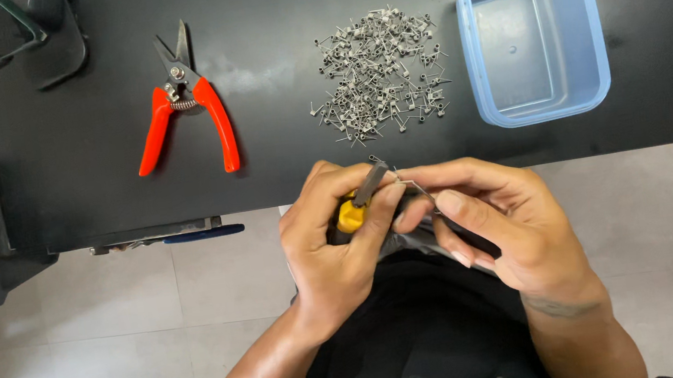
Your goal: The person picks up small metal pins from a pile on the table and bends them into a U-shape using a yellow-handled tool. The bent pins are then placed into a blue plastic container. The process is repeated for multiple pins.
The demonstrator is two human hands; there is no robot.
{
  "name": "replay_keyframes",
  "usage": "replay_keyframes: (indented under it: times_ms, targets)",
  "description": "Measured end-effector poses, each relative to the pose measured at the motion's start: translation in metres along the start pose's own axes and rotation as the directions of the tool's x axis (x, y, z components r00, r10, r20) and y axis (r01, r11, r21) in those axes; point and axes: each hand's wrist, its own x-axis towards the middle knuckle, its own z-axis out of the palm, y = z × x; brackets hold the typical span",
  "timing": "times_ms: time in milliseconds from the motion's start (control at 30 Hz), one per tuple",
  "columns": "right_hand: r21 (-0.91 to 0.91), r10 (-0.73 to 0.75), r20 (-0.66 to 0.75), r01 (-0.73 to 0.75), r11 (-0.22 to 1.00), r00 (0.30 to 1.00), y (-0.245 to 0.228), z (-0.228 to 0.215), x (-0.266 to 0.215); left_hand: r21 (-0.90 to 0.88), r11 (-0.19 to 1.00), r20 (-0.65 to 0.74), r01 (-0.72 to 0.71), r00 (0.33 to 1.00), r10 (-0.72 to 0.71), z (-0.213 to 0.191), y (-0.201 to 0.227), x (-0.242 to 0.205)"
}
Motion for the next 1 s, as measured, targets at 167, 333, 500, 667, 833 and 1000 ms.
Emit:
replay_keyframes:
  times_ms: [167, 333, 500, 667, 833, 1000]
  targets:
    - [0.023, -0.007, 0.097, 0.005, 1.0, 0.995, -0.01, -0.009, -0.01, -0.26, 0.954, 0.147, 0.149, 0.983, -0.114, -0.004, 0.007, -0.003]
    - [-0.062, -0.007, 0.091, 0.013, 0.998, 0.996, -0.02, -0.009, -0.017, -0.212, 0.974, 0.185, 0.079, 0.982, -0.04, -0.002, 0.009, -0.003]
    - [-0.252, -0.068, -0.142, 0.03, 0.967, 0.988, -0.025, 0.004, -0.02, -0.028, 0.996, 0.201, -0.086, 0.975, 0.089, 0.0, 0.019, 0.005]
    - [-0.772, -0.528, -0.158, 0.229, 0.593, 0.834, -0.022, 0.011, -0.019, 0.195, 0.978, 0.33, -0.075, 0.944, 0.007, -0.009, 0.027, 0.01]
    - [-0.914, -0.69, 0.025, 0.297, 0.278, 0.723, -0.02, 0.003, -0.023, 0.294, 0.938, 0.413, -0.182, 0.91, 0.047, -0.011, 0.032, 0.006]
    - [-0.909, -0.74, 0.148, 0.385, 0.159, 0.656, -0.02, 0.001, -0.023, 0.372, 0.895, 0.423, -0.244, 0.903, 0.07, -0.008, 0.035, 0.003]
